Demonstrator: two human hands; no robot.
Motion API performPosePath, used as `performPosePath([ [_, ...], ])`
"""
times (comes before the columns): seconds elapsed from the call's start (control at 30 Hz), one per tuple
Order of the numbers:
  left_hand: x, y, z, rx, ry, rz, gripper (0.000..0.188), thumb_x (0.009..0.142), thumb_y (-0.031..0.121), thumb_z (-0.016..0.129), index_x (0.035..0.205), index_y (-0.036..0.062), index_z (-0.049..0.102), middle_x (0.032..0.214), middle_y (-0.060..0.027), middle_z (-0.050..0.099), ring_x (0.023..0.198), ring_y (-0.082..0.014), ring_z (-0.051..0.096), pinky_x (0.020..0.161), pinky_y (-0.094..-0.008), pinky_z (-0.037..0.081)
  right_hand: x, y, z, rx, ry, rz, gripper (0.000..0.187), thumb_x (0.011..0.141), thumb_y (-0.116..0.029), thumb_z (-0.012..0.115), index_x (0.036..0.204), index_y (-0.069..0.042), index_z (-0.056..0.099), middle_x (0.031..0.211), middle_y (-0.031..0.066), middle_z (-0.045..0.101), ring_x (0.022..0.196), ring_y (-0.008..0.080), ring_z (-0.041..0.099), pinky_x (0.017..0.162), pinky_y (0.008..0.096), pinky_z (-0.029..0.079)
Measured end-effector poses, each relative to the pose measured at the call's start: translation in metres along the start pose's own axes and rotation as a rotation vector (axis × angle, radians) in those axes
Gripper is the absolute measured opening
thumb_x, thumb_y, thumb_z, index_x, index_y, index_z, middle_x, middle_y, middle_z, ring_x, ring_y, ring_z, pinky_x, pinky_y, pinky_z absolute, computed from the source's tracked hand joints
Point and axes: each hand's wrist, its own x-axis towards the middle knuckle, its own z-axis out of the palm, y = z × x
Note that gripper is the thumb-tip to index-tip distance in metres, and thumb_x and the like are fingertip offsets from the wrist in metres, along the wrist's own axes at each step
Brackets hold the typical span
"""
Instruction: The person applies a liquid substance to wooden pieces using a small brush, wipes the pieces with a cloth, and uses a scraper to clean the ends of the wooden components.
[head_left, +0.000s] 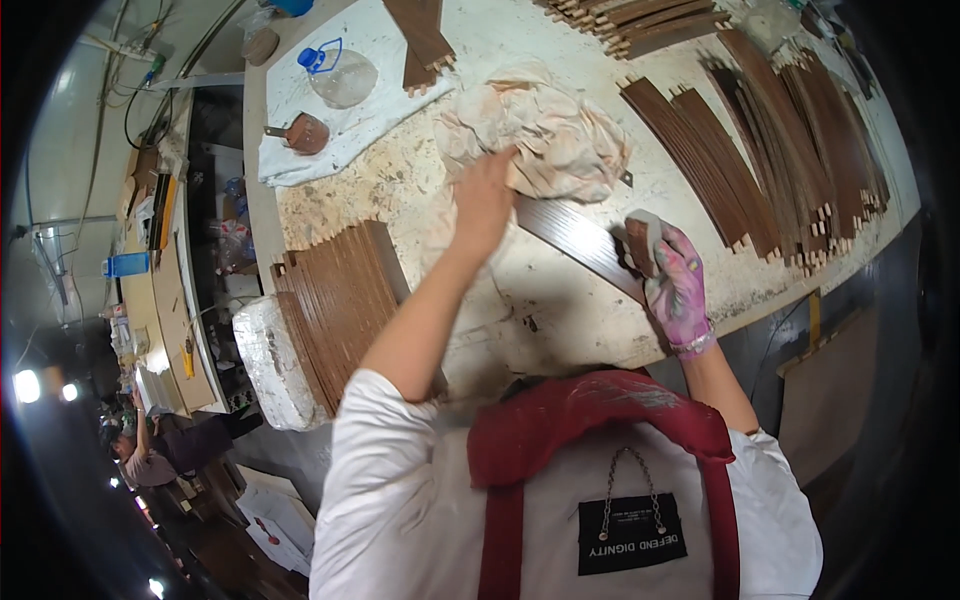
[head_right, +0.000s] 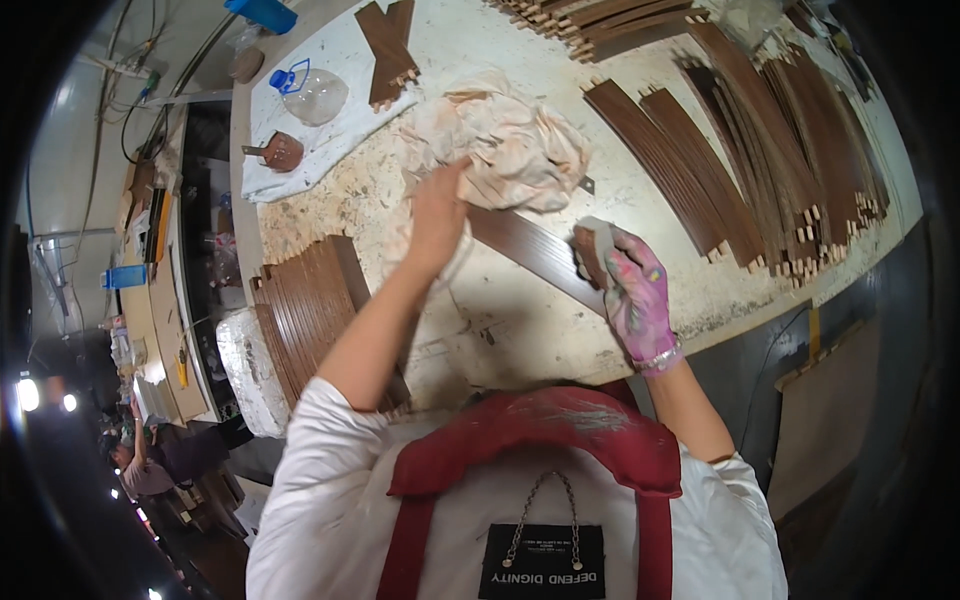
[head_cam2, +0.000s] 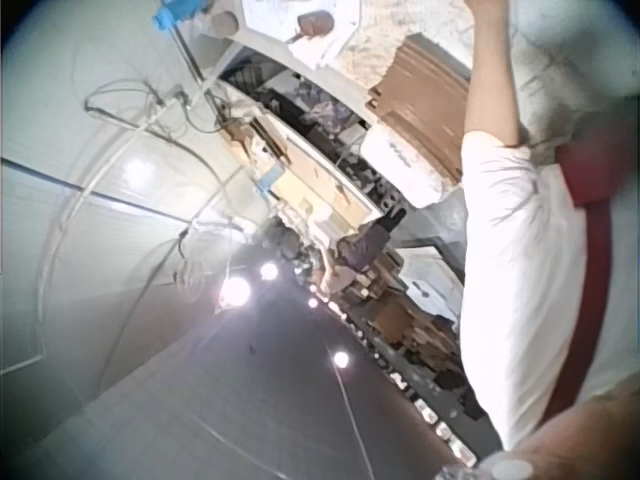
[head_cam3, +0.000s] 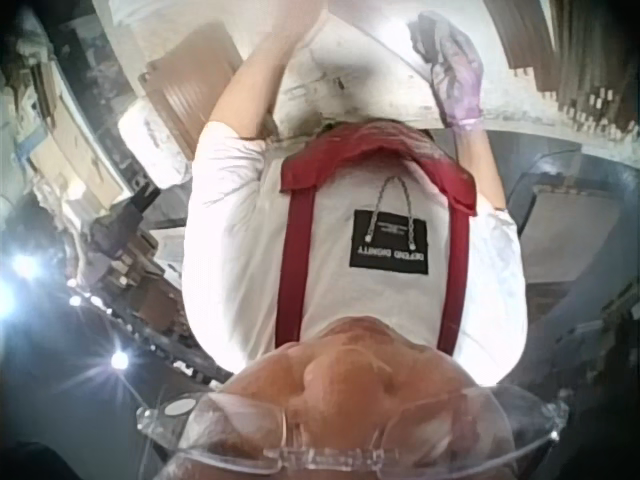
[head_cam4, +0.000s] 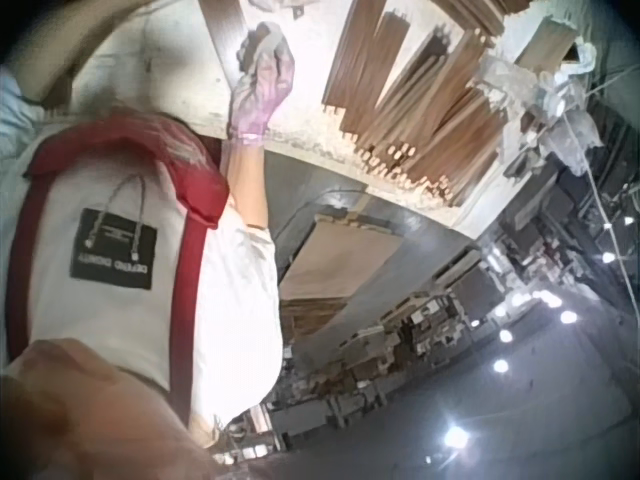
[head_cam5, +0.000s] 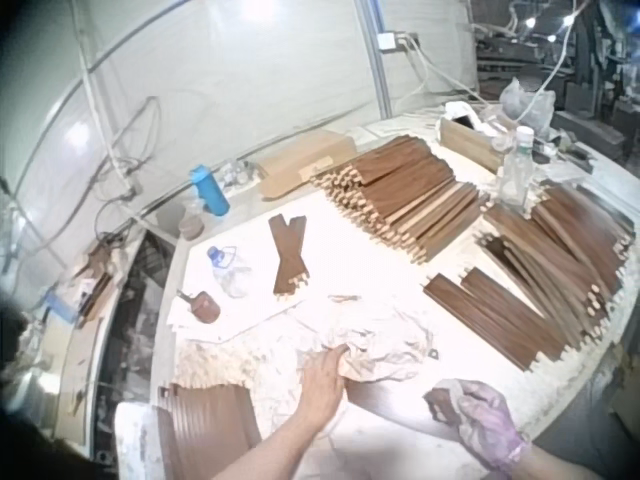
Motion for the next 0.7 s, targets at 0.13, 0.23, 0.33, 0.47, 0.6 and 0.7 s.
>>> performPosePath([
  [0.13, 0.043, -0.013, -0.028, -0.282, -0.060, -0.384, 0.045, 0.080, -0.003, 0.042, 0.122, 0.0061, 0.051, 0.111, -0.0206, 0.058, 0.104, -0.0325, 0.056, 0.094, -0.0360, 0.041, 0.002, -0.017, 0.000, -0.004, 0.091, -0.018, 0.034, 0.089, -0.013, 0.058, 0.120, -0.002, 0.050, 0.108, 0.0146, 0.063, 0.083, 0.0195, 0.066, 0.054, 0.0187, 0.053],
  [0.23, 0.062, -0.020, -0.050, -0.579, 0.000, -0.426, 0.046, 0.081, 0.000, 0.043, 0.124, 0.0111, 0.052, 0.113, -0.0233, 0.057, 0.104, -0.0357, 0.056, 0.090, -0.0394, 0.043, -0.007, -0.039, -0.019, 0.045, 0.089, -0.018, 0.034, 0.089, -0.016, 0.059, 0.122, -0.009, 0.051, 0.110, 0.0128, 0.062, 0.084, 0.0205, 0.066, 0.050, 0.0211, 0.053],
  [0.33, 0.053, -0.028, -0.034, -0.374, -0.026, -0.291, 0.044, 0.082, 0.006, 0.047, 0.125, 0.0100, 0.052, 0.116, -0.0221, 0.054, 0.108, -0.0344, 0.052, 0.092, -0.0410, 0.041, -0.012, -0.048, -0.025, 0.043, 0.113, -0.096, 0.035, 0.089, -0.018, 0.060, 0.122, -0.009, 0.051, 0.112, 0.0103, 0.061, 0.099, 0.0210, 0.062, 0.075, 0.0313, 0.055],
  [0.47, 0.012, 0.008, -0.007, 0.163, -0.288, -0.021, 0.042, 0.082, 0.011, 0.052, 0.123, 0.0057, 0.052, 0.115, -0.0180, 0.052, 0.107, -0.0368, 0.048, 0.088, -0.0435, 0.042, -0.012, -0.034, -0.051, 0.130, 0.043, -0.097, 0.035, 0.088, -0.006, 0.055, 0.123, -0.004, 0.049, 0.121, 0.0102, 0.055, 0.110, 0.0205, 0.054, 0.095, 0.0325, 0.043],
  [0.6, 0.032, -0.021, -0.011, -0.038, -0.197, 0.004, 0.038, 0.081, 0.007, 0.051, 0.120, 0.0048, 0.053, 0.107, -0.0190, 0.057, 0.101, -0.0390, 0.052, 0.085, -0.0420, 0.044, -0.019, -0.031, -0.025, 0.088, 0.032, -0.123, 0.035, 0.088, -0.004, 0.054, 0.122, 0.000, 0.048, 0.119, 0.0118, 0.056, 0.105, 0.0205, 0.057, 0.091, 0.0284, 0.046],
  [0.7, 0.053, -0.027, -0.031, -0.236, -0.247, -0.183, 0.035, 0.083, 0.005, 0.049, 0.117, 0.0014, 0.054, 0.099, -0.0189, 0.062, 0.095, -0.0341, 0.058, 0.084, -0.0378, 0.045, -0.017, -0.032, -0.001, 0.004, 0.014, -0.104, 0.034, 0.089, -0.008, 0.055, 0.121, 0.003, 0.049, 0.111, 0.0132, 0.060, 0.097, 0.0208, 0.061, 0.083, 0.0274, 0.051],
])
